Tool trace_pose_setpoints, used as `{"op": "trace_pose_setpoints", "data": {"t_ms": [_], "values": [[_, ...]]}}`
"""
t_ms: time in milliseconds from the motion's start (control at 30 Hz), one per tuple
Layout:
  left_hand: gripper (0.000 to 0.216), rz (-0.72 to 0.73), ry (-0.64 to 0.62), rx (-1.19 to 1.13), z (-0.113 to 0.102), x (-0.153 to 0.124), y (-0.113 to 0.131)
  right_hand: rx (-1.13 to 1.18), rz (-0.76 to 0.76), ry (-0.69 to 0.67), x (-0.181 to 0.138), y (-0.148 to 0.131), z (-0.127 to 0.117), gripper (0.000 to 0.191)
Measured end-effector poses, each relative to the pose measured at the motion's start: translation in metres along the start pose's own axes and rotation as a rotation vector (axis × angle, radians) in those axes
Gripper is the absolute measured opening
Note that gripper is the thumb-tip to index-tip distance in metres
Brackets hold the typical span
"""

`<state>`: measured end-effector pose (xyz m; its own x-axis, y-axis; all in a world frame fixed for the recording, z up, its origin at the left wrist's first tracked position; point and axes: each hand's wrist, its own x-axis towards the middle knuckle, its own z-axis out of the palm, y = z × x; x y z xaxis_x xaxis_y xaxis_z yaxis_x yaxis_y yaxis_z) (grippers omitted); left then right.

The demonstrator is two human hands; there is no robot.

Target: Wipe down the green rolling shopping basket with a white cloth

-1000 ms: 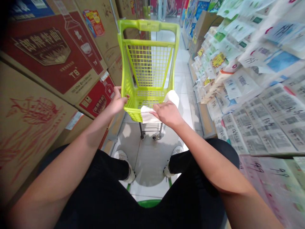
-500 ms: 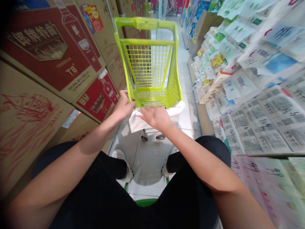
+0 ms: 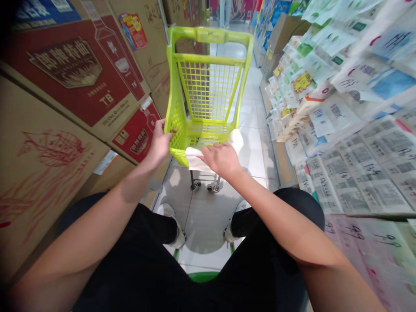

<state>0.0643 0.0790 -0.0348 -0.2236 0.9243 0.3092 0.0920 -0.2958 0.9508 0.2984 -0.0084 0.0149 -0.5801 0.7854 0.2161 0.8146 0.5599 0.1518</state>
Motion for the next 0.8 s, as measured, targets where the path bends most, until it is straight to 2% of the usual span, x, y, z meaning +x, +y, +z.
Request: {"op": "trace_pose_setpoints", "data": {"t_ms": [133,233,333,600,700,800], "values": [[0.046,-0.011,-0.029,-0.02,0.023,-0.023,0.008,0.002,0.025,-0.065,0.011,-0.02,-0.006,0.045],[0.05,-0.037,-0.11,-0.027,0.025,-0.023,0.009,0.016,0.022,-0.059,0.012,-0.023,-0.006,0.043],[0.054,-0.094,-0.159,-0.041,0.012,-0.012,0.009,0.032,-0.024,-0.006,0.007,-0.013,-0.004,0.044],[0.053,-0.152,-0.128,0.072,-0.037,0.033,0.011,0.057,-0.115,0.128,-0.023,0.038,-0.002,0.031],[0.05,-0.159,-0.072,0.052,-0.042,0.043,0.005,0.131,-0.174,0.148,-0.026,0.05,-0.003,0.039],[0.048,-0.139,-0.003,0.016,-0.037,0.04,0.002,0.173,-0.201,0.138,-0.021,0.056,-0.005,0.04]]}}
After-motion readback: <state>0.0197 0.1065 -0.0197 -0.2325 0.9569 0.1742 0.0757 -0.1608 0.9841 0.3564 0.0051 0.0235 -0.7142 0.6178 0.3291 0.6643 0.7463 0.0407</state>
